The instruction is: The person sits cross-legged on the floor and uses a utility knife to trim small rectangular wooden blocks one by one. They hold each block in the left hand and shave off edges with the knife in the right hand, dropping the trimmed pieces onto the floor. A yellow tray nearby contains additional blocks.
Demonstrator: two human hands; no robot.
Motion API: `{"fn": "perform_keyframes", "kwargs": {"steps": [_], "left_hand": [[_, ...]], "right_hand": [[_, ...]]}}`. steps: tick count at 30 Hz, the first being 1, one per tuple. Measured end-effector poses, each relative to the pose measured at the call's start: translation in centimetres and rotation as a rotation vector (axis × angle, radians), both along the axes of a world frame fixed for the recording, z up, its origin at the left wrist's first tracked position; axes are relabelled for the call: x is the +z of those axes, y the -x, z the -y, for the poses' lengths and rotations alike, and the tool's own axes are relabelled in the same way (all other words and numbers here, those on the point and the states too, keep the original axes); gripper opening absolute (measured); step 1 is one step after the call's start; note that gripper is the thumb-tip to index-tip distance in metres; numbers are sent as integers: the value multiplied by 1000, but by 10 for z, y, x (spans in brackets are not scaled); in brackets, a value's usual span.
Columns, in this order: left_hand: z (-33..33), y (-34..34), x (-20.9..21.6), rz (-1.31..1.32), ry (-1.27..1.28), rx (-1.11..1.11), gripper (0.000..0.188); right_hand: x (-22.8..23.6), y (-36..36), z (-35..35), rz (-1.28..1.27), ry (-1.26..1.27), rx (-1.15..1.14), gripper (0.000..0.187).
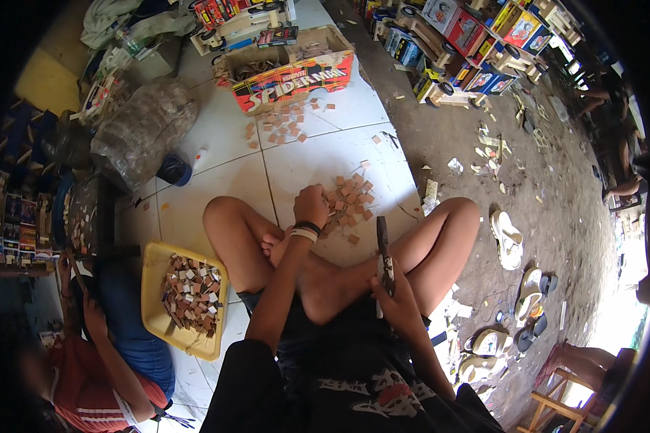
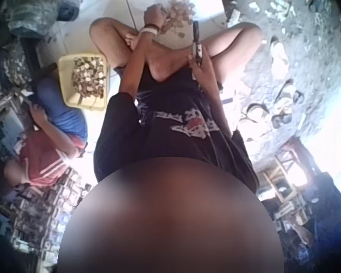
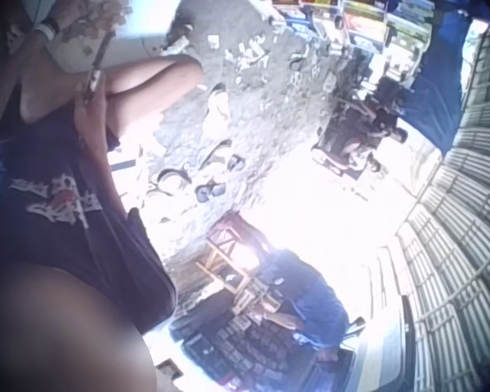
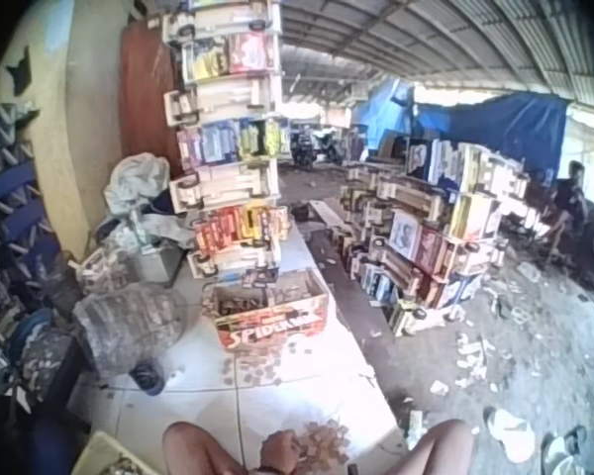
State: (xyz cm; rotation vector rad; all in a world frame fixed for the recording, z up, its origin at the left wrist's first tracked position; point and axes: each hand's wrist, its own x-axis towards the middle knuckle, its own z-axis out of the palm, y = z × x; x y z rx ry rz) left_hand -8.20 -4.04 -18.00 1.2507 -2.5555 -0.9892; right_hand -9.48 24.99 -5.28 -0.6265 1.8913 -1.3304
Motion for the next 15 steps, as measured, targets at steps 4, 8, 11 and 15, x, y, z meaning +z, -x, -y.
{"fn": "perform_keyframes", "kwargs": {"steps": [4, 8, 11, 15], "left_hand": [[0, -12, 14, -259, -93, 44, 13], [-14, -27, 43, -558, -185, 78, 14], [-33, -34, 67, -818, -433, 81, 17], [-60, -38, 94, -1021, -636, 24, 20]], "right_hand": [[1, 0, -1, 62, -31, 56, 57], [8, 1, 3, 104, -6, 50, 46], [12, 2, 10, 129, 3, 51, 38], [17, 5, 20, -9, 46, 110, 43]]}}
